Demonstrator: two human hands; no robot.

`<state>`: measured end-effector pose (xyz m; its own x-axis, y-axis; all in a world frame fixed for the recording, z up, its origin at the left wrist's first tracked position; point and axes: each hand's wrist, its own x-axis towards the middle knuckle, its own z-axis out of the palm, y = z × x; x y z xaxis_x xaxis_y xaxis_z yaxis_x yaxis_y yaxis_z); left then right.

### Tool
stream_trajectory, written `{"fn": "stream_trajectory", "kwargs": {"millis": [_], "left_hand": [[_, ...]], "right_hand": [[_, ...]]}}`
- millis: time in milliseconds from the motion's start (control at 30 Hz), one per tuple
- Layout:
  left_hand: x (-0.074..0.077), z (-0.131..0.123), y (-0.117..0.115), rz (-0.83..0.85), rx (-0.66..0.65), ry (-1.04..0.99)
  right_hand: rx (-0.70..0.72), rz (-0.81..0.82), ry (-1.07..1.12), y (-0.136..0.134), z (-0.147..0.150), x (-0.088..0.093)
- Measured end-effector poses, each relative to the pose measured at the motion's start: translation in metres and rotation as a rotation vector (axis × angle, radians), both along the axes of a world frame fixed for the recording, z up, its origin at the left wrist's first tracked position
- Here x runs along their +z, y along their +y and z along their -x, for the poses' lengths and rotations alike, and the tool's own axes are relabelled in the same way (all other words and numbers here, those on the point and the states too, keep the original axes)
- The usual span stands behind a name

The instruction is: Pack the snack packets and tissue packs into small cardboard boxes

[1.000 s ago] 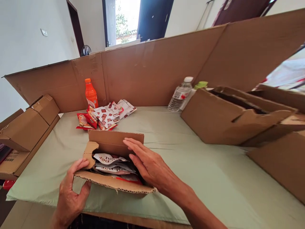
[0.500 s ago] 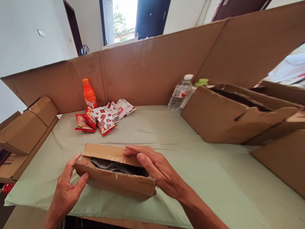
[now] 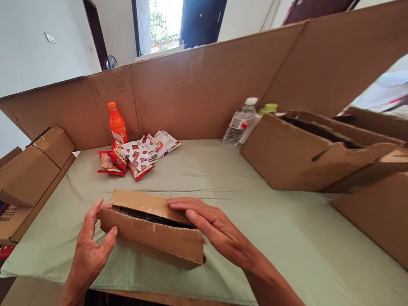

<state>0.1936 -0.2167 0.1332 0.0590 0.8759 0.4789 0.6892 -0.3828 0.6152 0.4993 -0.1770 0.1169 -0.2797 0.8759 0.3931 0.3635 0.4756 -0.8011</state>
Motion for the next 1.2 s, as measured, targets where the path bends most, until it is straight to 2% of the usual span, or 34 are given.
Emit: {"fn": "stream_trajectory", "kwargs": {"millis": [100, 200, 333, 567, 767, 1033, 1200], "left_hand": [[0.0, -0.001, 0.001, 0.025, 0.011, -0.02], [-0.001, -0.003, 0.004, -0.003, 0.019, 0.008], [-0.003, -0.005, 0.008, -0.004, -0.013, 0.054], [-0.005, -0.007, 0.006, -0.008, -0.05, 0.112], [-0.011, -0.013, 0.001, -0.038, 0.009, 0.14], [-0.006, -0.02, 0.01, 0.012, 0.024, 0.208], [-0.003, -0.016, 0.009, 0.004, -0.018, 0.143]], "right_hand": [[0.044, -0.017, 0.042, -0.002, -0.006, -0.003], [0.069, -0.084, -0.07, -0.006, -0.002, -0.002], [0.022, -0.121, -0.188, -0.008, 0.011, 0.0], [0.024, -0.123, -0.205, -0.009, 0.014, 0.001], [0.064, -0.109, -0.2, -0.011, 0.013, 0.003], [0.002, -0.115, -0.217, -0.009, 0.015, 0.0], [0.027, -0.195, -0.257, -0.011, 0.016, 0.002]]}}
